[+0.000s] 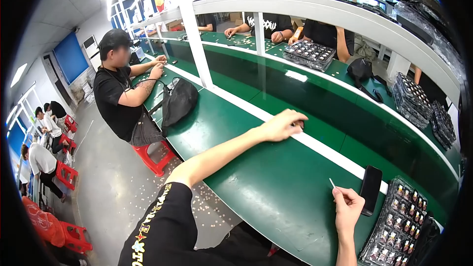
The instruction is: The recorder is assembling internal components of a smartwatch, using tweezers to adjust parts and then placing the assembly into a tray.
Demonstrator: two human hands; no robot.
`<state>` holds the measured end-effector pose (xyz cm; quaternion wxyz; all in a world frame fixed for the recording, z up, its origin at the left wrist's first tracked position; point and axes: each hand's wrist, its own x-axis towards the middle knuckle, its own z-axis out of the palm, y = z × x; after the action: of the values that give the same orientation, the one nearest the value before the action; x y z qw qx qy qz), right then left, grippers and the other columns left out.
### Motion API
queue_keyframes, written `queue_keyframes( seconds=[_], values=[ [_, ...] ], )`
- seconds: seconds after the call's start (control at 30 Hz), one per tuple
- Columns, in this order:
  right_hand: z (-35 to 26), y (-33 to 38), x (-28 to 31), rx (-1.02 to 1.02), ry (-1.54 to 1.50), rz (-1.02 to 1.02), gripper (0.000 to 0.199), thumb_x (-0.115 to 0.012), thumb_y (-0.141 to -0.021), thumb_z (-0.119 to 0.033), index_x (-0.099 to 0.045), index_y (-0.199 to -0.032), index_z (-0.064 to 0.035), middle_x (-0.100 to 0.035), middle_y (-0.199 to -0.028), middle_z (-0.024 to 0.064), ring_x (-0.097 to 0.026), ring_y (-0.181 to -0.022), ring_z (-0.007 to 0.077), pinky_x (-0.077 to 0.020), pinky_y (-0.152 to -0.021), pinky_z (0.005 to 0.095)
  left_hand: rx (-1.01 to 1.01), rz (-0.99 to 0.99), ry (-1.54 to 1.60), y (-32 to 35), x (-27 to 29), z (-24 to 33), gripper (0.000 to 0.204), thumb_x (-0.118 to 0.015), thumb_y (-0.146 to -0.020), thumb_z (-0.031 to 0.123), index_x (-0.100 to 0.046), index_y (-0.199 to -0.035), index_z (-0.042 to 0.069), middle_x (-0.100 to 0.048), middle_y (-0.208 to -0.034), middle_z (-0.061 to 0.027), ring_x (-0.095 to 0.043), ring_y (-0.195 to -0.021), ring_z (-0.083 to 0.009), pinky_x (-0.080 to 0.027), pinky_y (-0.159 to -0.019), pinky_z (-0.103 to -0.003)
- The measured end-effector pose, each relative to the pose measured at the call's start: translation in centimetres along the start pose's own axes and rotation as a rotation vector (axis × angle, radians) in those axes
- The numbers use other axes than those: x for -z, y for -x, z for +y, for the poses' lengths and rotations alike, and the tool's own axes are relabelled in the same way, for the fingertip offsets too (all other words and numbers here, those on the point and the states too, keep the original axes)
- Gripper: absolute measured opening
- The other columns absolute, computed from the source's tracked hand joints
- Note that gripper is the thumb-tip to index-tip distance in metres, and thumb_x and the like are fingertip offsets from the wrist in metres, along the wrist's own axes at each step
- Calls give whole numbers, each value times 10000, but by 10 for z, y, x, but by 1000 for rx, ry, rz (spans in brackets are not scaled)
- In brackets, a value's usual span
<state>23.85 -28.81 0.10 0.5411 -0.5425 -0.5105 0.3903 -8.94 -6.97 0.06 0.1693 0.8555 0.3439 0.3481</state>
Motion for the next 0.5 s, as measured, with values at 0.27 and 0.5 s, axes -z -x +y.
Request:
queue_keyframes(
  seconds=[0.27,0.5],
  values=[
    [-6,-2,12,-76,-8,45,120,-801,-1008,-73,-834,-1022,42,-658,-766,-18,-482,-577,4,-310,-493,207,-226,-281,91,33,-33,128,692,-858,-933,304,-596,-1526,63,-679,-1379,-125,-620,-1289,-325,-484,-1089,-466],
    [-16,-5,-12,-76,-47,-11,103,-814,-1009,-37,-843,-1063,46,-621,-806,-63,-516,-696,-8,-372,-611,197,-56,-282,242,43,-32,108,723,-869,-895,132,-590,-1559,79,-708,-1371,-131,-664,-1267,-303,-539,-1115,-430]
  ],
)
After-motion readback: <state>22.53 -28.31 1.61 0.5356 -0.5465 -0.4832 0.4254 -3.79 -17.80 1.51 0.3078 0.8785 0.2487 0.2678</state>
